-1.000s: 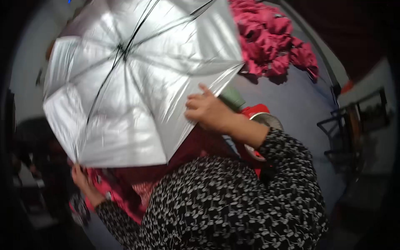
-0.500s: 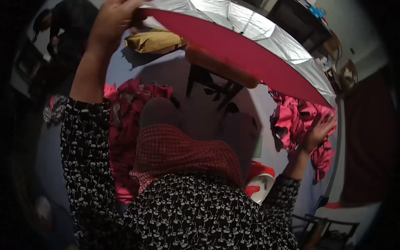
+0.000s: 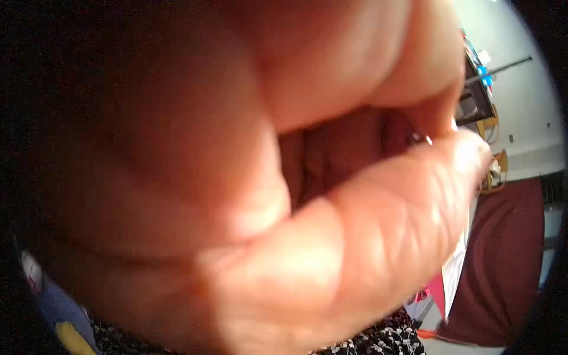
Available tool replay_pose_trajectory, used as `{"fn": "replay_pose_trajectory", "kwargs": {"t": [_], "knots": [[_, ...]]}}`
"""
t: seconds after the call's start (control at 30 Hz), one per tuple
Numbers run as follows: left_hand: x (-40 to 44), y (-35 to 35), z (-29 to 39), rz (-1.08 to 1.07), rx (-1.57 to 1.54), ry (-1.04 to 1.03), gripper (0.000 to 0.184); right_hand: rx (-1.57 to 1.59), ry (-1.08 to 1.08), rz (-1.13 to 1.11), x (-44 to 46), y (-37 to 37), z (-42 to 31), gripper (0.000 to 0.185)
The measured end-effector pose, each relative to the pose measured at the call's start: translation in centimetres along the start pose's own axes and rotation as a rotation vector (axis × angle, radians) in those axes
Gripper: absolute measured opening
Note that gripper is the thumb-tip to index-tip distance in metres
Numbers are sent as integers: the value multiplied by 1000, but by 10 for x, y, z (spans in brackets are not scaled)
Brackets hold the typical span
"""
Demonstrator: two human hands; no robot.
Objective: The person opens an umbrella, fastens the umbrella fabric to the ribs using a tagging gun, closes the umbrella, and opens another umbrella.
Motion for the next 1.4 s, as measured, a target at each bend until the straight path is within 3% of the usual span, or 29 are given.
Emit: {"fn": "replay_pose_trajectory", "kwargs": {"t": [0.2,0.33,0.5,0.77,0.83,1.13,1.27,1.4], "knots": [[6,17,-19,-49,30,1,12,-18,-198,-50,56,-76,18,38],[-1,24,-20,-50,62,15,11,106,-252,0,47,-79,23,40],[-17,34,-10,29,129,16,9,532,-200,126,-16,-30,2,43],[-44,25,23,107,194,27,8,1107,-133,148,-140,47,-43,48],[-51,24,26,192,220,75,19,1166,-90,146,-153,56,-59,49],[-75,5,30,168,372,77,16,1248,123,127,-161,82,-126,55],[-79,17,23,244,366,245,16,1232,201,78,-150,97,-147,58],[-76,17,47,287,431,84,16,1220,298,77,-140,105,-184,61]]}}
Point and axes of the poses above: each hand's wrist, its own x-axis towards the middle knuckle, its own y-axis out of the back of the hand, z = x × y, the point moved 9 cm from there along x, towards the middle knuckle, and after that the axes turned 8 degrees about z, right-handed, at the moved point
